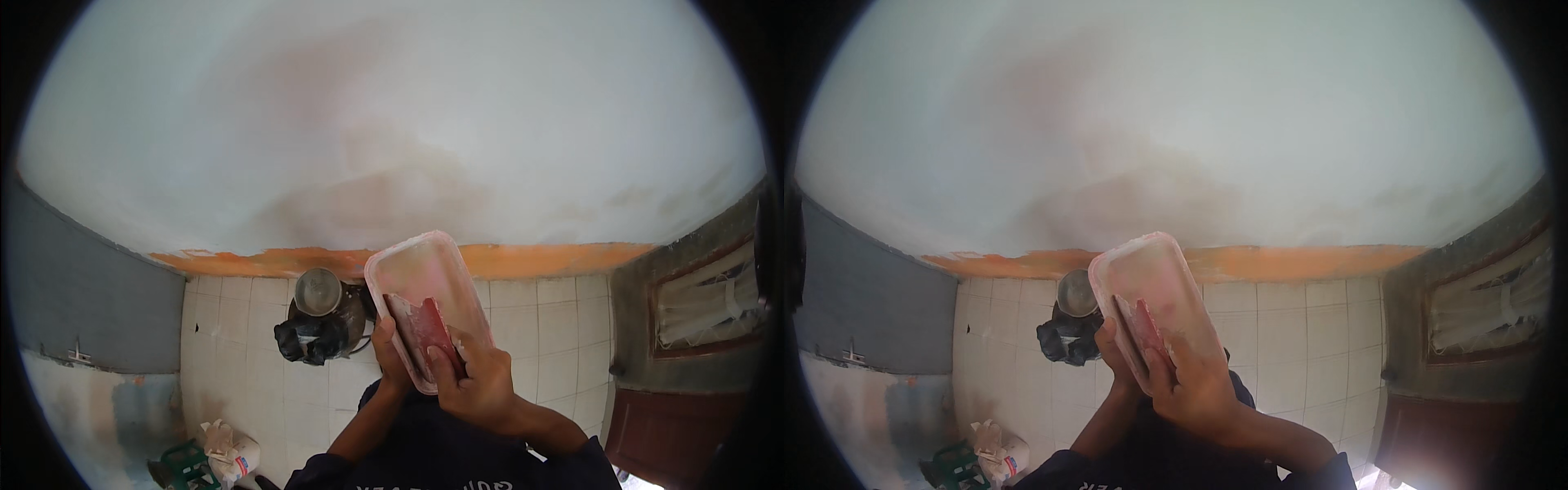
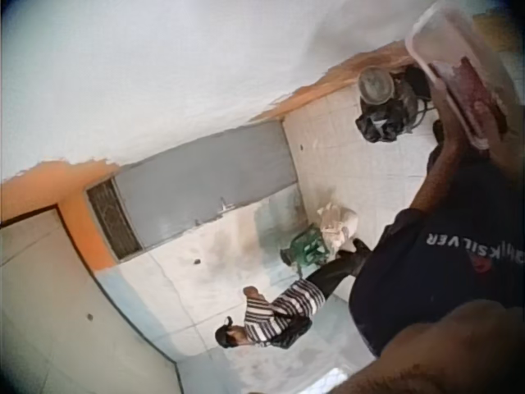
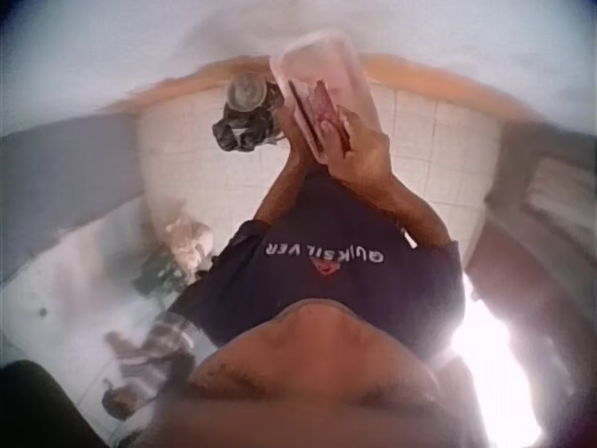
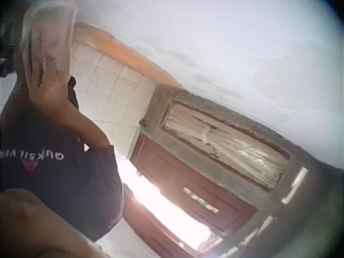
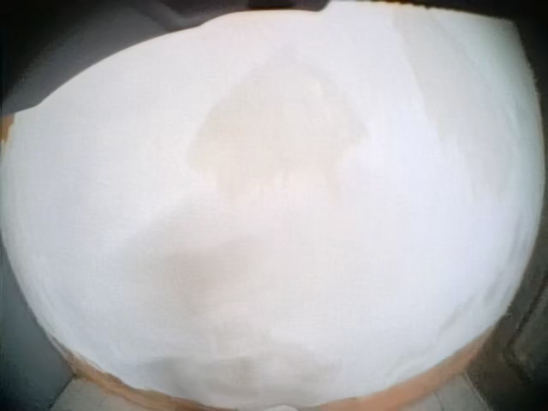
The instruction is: The person applies white plaster to a wall using a red putty knife. The person repeatedly scrapes plaster from a pink plastic container and spreads it onto the wall surface with the tool.
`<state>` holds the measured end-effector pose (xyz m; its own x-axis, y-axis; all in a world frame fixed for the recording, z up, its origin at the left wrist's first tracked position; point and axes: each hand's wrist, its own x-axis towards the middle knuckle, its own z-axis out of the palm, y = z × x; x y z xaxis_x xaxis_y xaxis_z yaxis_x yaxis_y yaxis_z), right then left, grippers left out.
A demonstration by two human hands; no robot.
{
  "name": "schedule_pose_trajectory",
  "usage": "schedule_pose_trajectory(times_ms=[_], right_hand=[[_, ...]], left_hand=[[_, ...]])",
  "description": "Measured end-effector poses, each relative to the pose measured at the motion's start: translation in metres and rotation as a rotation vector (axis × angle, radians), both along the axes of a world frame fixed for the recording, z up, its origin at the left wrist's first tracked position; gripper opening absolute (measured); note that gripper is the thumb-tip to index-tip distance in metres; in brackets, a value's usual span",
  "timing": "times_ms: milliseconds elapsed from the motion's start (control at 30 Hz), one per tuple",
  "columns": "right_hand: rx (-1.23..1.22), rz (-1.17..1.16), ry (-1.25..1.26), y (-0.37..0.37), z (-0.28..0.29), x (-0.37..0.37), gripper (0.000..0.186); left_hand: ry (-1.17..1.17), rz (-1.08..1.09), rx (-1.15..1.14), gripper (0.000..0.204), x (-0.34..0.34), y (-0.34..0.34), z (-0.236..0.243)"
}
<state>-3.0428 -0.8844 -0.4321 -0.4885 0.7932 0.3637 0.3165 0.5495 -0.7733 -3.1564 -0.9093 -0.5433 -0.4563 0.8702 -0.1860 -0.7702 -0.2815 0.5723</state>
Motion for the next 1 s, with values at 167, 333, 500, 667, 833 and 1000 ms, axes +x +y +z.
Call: schedule_pose_trajectory(times_ms=[167, 333, 500, 667, 833, 1000], right_hand=[[-0.023, 0.055, 0.003, -0.001, -0.051, -0.015, 0.022], [0.272, 0.055, -0.196, 0.016, -0.048, -0.012, 0.021], [0.019, -0.156, -0.143, 0.046, -0.013, -0.002, 0.024], [0.028, -0.178, -0.133, 0.081, -0.005, -0.004, 0.027], [0.016, -0.154, -0.177, 0.107, -0.017, -0.009, 0.025], [-0.036, -0.122, -0.191, 0.121, -0.031, -0.013, 0.024]], left_hand=[[0.106, -0.020, -0.034, 0.069, -0.003, 0.004, -0.035], [0.085, -0.057, -0.061, 0.066, -0.013, 0.010, -0.038], [0.061, -0.129, -0.020, 0.065, -0.026, 0.028, -0.030], [0.048, -0.141, 0.016, 0.065, -0.035, 0.060, -0.018], [0.163, -0.135, -0.060, 0.065, -0.040, 0.088, -0.013], [0.077, -0.154, -0.010, 0.061, -0.040, 0.115, -0.026]])
